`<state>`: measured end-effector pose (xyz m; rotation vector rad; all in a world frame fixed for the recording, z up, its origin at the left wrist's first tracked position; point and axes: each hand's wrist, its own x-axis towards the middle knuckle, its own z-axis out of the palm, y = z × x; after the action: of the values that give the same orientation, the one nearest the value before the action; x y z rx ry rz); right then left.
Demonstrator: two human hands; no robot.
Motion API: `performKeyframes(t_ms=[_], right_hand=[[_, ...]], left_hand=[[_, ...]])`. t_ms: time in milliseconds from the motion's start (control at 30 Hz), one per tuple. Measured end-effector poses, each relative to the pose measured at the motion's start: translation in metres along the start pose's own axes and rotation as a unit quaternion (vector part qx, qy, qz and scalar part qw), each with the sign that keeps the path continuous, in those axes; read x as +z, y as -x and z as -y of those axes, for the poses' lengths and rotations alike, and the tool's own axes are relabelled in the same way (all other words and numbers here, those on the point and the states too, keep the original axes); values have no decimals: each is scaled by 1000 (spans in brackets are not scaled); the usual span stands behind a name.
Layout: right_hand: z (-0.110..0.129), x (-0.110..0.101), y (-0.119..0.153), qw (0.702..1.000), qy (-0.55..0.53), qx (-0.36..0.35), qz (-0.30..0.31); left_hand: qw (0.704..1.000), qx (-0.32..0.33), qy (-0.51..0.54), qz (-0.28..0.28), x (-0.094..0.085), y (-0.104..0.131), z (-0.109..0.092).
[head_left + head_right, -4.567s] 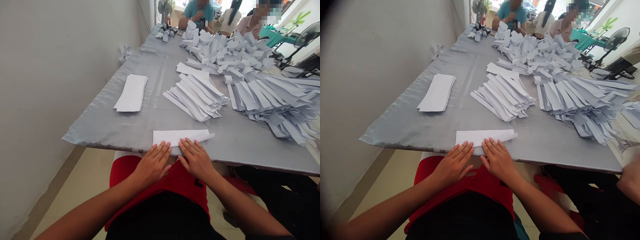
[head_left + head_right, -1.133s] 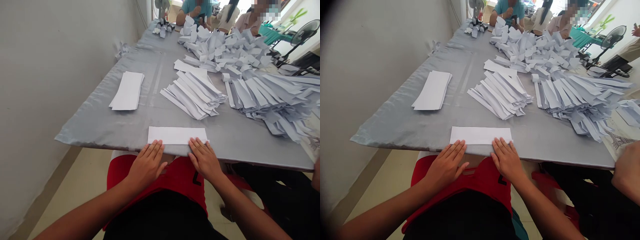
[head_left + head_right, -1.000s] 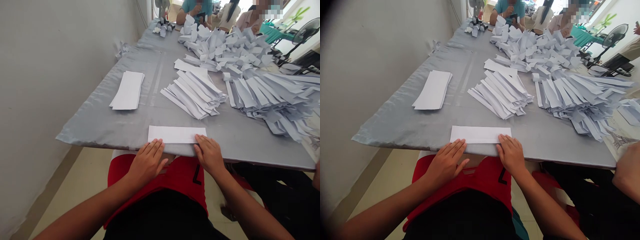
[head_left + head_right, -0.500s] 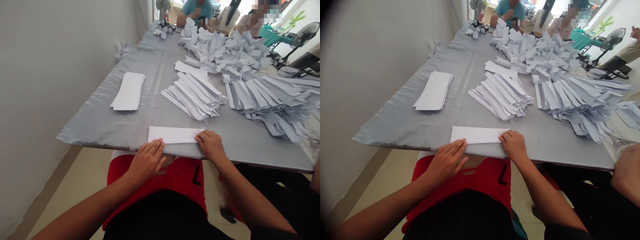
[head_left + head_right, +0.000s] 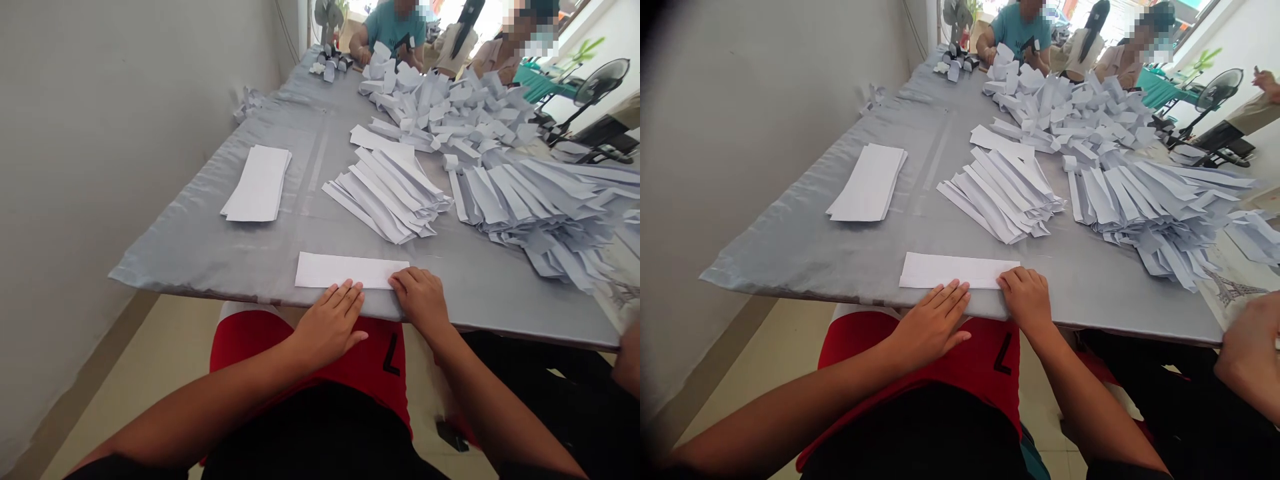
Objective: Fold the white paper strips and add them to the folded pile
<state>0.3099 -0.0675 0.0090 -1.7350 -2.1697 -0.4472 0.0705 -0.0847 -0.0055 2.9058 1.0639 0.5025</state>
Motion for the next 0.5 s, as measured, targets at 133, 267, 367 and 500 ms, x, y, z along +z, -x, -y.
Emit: performKeyframes(t_ms=[133,267,367,500], right_hand=[[27,-11,10,997,-1,-25,-77],[53,-11,25,992,-67,-106,-26],[53,-4,31,992,-70,-105,1],[34,-1,37,996,-38,-83,19]], left_hand=[[1000,1,2,8,4,4,2],[1000,2,0,7,6,6,2],[1000,-1,1,7,7,5,1],[1000,-20,-10,8,0,11,5]])
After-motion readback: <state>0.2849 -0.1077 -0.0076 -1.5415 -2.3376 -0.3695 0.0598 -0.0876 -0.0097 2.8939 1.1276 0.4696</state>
